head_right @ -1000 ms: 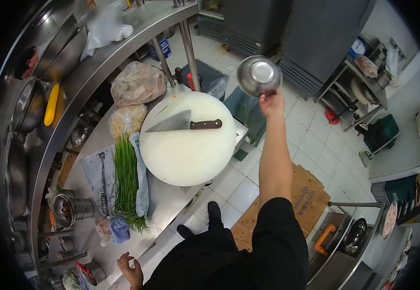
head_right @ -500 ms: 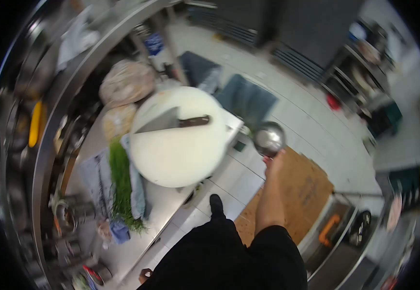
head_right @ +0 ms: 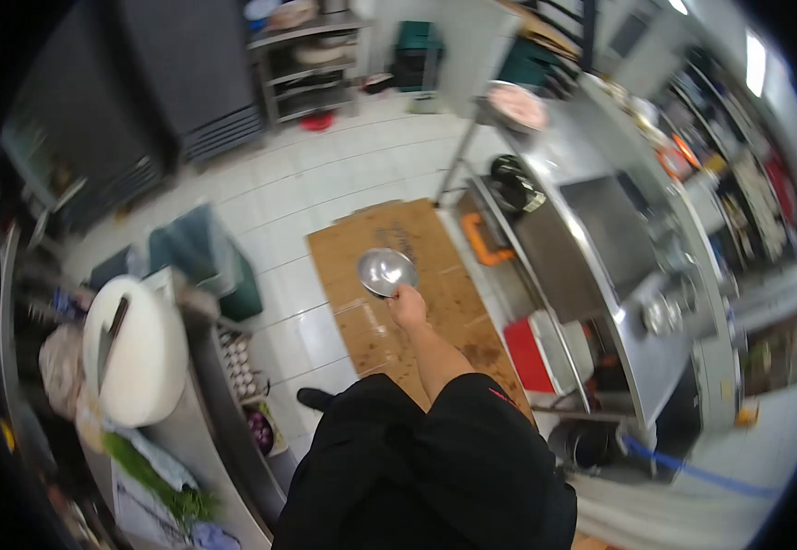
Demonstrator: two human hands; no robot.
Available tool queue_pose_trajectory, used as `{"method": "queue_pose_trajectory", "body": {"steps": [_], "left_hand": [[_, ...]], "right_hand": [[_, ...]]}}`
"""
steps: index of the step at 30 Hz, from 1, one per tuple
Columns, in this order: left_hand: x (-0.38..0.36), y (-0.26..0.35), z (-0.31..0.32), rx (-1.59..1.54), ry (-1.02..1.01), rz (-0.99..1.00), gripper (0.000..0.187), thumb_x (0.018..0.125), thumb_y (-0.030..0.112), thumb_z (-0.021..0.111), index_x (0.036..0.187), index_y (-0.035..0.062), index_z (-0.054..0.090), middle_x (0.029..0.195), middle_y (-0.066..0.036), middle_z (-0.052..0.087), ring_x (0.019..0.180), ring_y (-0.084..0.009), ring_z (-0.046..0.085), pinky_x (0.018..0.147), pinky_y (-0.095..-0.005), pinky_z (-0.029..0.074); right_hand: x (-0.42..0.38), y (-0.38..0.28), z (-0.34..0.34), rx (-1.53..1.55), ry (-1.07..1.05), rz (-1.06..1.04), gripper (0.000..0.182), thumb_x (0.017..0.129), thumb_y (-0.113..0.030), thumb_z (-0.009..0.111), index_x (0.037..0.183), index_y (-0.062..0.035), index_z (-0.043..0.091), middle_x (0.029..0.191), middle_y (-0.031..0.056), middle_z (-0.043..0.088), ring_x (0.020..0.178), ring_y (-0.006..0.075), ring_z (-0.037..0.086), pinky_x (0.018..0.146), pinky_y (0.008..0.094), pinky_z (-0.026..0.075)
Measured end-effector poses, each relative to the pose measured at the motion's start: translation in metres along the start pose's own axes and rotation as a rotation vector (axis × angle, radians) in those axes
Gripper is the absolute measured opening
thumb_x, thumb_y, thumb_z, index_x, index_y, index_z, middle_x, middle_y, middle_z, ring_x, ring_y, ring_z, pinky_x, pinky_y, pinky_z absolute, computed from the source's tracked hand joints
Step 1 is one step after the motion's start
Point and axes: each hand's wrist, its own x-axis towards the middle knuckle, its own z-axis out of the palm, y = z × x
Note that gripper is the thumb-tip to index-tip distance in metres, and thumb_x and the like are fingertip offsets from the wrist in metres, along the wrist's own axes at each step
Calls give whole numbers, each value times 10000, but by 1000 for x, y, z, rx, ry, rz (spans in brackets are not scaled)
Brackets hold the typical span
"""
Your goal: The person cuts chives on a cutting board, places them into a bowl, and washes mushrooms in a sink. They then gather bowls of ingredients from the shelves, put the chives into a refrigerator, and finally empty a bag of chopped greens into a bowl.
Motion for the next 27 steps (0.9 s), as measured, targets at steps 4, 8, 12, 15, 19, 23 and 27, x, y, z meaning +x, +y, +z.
{"method": "queue_pose_trajectory", "body": {"steps": [4, 8, 12, 15, 19, 23, 27], "left_hand": [[13, 33, 35, 71, -102, 23, 97, 871, 102, 677, 915, 16, 691, 890, -126, 715, 742, -281, 663, 705, -464, 542], [13, 66, 67, 163, -195, 41, 120, 880, 123, 679, 925, 13, 688, 882, -117, 713, 734, -260, 660, 686, -451, 543], [11, 94, 91, 213, -239, 58, 144, 889, 145, 682, 935, 9, 685, 873, -109, 712, 725, -240, 657, 666, -437, 544], [10, 115, 108, 219, -239, 72, 162, 895, 161, 683, 943, 6, 683, 867, -103, 711, 719, -224, 655, 652, -427, 544], [7, 143, 128, 129, -186, 113, 186, 904, 182, 685, 953, 3, 680, 859, -95, 710, 710, -204, 653, 633, -414, 545], [-3, 165, 172, -91, -126, 161, 211, 912, 203, 688, 964, -1, 677, 850, -86, 709, 702, -183, 650, 613, -400, 545], [-30, 183, 247, 122, -111, 152, 227, 911, 216, 680, 966, -3, 699, 834, -87, 705, 700, -148, 641, 585, -352, 529]], "right_hand": [[-32, 133, -147, -127, 296, 441, 328, 857, -349, 772, 1042, -80, 763, 1044, 210, 751, 1058, 396, 707, 924, 477, 549], [-71, 254, -283, -113, 750, 627, 273, 884, -311, 742, 981, -59, 705, 1001, 208, 739, 972, 414, 703, 876, 512, 540], [-98, 333, -397, -250, 1078, 649, 209, 888, -244, 719, 971, -60, 667, 984, 186, 688, 964, 404, 663, 862, 514, 514], [-103, 368, -467, -296, 1170, 715, 193, 902, -239, 675, 966, -57, 663, 984, 194, 687, 970, 414, 664, 860, 520, 516], [-89, 417, -542, -323, 1162, 783, 193, 906, -214, 636, 970, -41, 693, 1018, 229, 708, 993, 429, 679, 869, 531, 529], [-60, 472, -596, -344, 1037, 852, 240, 879, -192, 632, 1006, -3, 707, 1047, 242, 718, 990, 430, 701, 893, 520, 552], [-35, 554, -626, -487, 881, 697, 313, 850, -216, 636, 1017, 35, 721, 1038, 279, 725, 1013, 446, 702, 922, 525, 544]]}}
